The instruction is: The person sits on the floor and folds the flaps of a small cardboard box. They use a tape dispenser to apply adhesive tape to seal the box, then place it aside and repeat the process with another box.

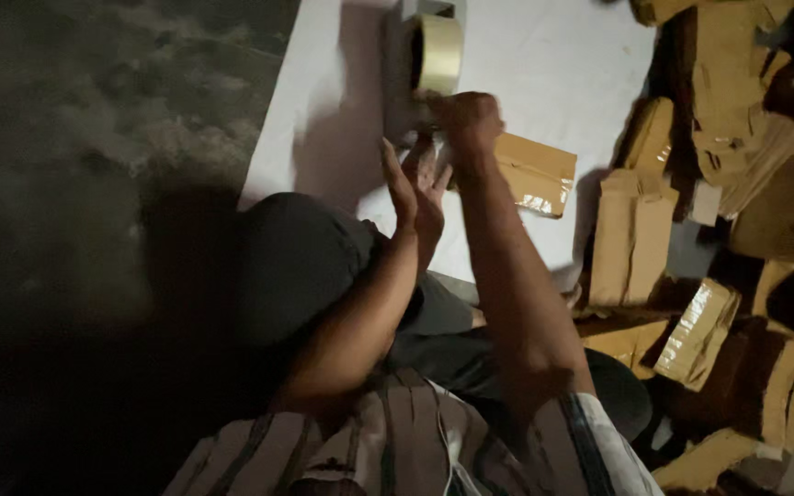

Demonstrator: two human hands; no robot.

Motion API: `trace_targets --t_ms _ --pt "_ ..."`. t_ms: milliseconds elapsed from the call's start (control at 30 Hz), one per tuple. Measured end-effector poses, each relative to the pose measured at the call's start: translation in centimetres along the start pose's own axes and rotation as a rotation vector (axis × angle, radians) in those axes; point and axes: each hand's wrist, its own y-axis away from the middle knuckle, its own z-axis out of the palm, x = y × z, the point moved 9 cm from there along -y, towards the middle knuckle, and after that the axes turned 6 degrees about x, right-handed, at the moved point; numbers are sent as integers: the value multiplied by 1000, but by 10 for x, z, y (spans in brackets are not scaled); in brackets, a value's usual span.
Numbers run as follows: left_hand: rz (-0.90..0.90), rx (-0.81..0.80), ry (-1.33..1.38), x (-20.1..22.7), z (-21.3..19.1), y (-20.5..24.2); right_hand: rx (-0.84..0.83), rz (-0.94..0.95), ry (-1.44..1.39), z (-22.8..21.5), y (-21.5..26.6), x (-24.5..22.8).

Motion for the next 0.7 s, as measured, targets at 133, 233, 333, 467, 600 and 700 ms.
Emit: trace_targets --t_ms 133,233,333,467,600,700 --pt "70 -49 -119 6 9 11 -72 -219 -47 -27 10 -18" --pt "78 -28 -190 11 11 13 -149 -67 -337 -28 32 1" --pt "8 66 -151 7 6 9 -191 1 -561 -17 59 23" --pt "50 77 -146 6 -1 5 -156 28 -825 -10 77 42" --pt "43 111 -131 1 -15 -4 -161 22 -871 -8 84 48" --pt "197 134 -226 12 -17 -9 -156 24 -868 -4 86 50"
